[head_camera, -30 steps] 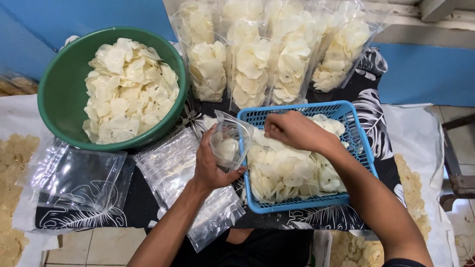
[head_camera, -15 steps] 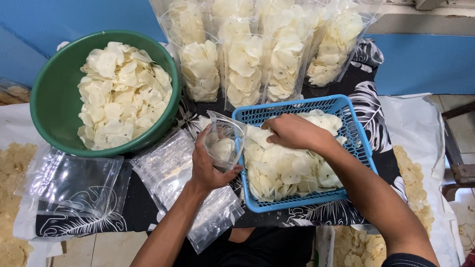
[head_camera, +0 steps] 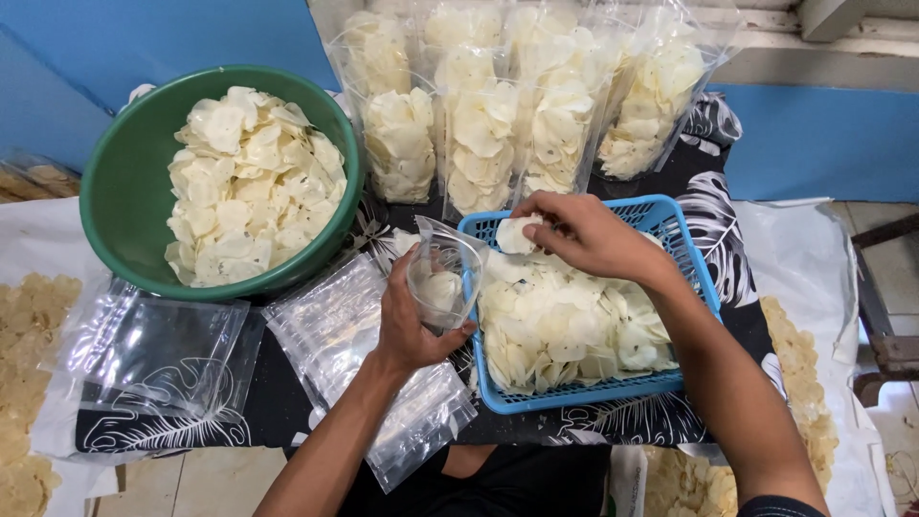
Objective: Manually packaging chips into small plastic bags using a small cup as a scoop
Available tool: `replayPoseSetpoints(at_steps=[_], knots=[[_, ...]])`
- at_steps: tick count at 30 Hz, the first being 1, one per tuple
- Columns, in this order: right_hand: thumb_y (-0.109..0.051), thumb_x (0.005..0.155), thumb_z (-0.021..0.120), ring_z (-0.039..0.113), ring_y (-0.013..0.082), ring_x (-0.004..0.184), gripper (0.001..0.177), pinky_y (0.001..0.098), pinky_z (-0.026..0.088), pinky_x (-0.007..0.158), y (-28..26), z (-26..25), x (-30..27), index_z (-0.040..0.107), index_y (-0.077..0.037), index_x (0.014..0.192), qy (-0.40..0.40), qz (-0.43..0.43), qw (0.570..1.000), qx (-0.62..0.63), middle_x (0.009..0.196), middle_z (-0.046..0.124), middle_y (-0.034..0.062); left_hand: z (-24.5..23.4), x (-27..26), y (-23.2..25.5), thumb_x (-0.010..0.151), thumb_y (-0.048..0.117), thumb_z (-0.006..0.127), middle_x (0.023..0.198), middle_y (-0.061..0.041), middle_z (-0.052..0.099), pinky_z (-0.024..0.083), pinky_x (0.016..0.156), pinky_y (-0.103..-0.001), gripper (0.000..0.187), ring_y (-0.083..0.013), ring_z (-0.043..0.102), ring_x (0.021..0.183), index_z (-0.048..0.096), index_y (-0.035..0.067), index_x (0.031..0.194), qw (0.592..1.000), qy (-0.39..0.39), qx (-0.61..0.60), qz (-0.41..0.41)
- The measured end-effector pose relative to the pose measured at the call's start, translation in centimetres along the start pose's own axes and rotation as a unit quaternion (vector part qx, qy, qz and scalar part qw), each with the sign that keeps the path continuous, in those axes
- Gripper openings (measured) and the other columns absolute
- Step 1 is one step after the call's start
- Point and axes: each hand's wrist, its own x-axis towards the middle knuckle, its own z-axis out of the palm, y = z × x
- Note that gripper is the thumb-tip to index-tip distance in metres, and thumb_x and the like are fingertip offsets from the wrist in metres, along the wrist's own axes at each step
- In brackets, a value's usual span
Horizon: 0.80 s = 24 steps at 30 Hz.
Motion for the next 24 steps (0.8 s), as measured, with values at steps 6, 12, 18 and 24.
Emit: replayPoseSetpoints(at_steps=[6, 12, 18, 24], knots=[[-0.002, 0.101, 0.058, 0.065, 0.0205, 0.088, 0.022, 0.0363, 0.063, 0.079, -1.2, 0.0, -0.5, 0.070, 0.001, 0.119, 0.067, -0.098, 0.970, 0.210, 0.100, 0.067, 0.0158, -0.4, 0.6, 0.8, 0.075, 0.058, 0.082, 0.117, -0.025, 0.060, 0.054, 0.093, -0.053, 0.106, -0.0408, 0.067, 0.103, 0.037, -0.010, 0.142, 1.000, -0.005, 0.002, -0.001], [0.003, 0.094, 0.069, 0.065, 0.0173, 0.083, 0.025, 0.0326, 0.062, 0.073, -5.5, 0.7, -1.3, 0.067, 0.006, 0.118, 0.163, -0.142, 0.958, 0.191, 0.092, 0.067, 0.0144, -0.6, 0.5, 0.8, 0.074, 0.057, 0.084, 0.117, -0.026, 0.060, 0.054, 0.091, -0.054, 0.104, -0.0431, 0.066, 0.102, 0.038, -0.008, 0.141, 1.000, -0.014, 0.012, -0.009], [-0.006, 0.096, 0.071, 0.071, 0.0220, 0.074, 0.010, 0.0335, 0.060, 0.066, -10.5, 1.3, -1.2, 0.072, -0.005, 0.106, 0.219, -0.212, 0.952, -0.009, 0.088, 0.074, 0.0079, -1.0, 1.1, 1.5, 0.074, 0.057, 0.083, 0.116, -0.025, 0.061, 0.054, 0.091, -0.053, 0.103, -0.0414, 0.067, 0.101, 0.039, -0.008, 0.140, 1.000, -0.013, 0.011, -0.011], [-0.006, 0.098, 0.067, 0.070, 0.0277, 0.077, 0.008, 0.0356, 0.059, 0.063, -11.2, 1.9, -0.8, 0.075, -0.006, 0.101, 0.220, -0.254, 0.940, -0.064, 0.095, 0.071, 0.0114, -0.8, 0.9, 1.3, 0.073, 0.058, 0.084, 0.117, -0.024, 0.061, 0.054, 0.092, -0.053, 0.104, -0.0408, 0.068, 0.102, 0.040, -0.008, 0.141, 1.000, -0.011, 0.018, -0.008]])
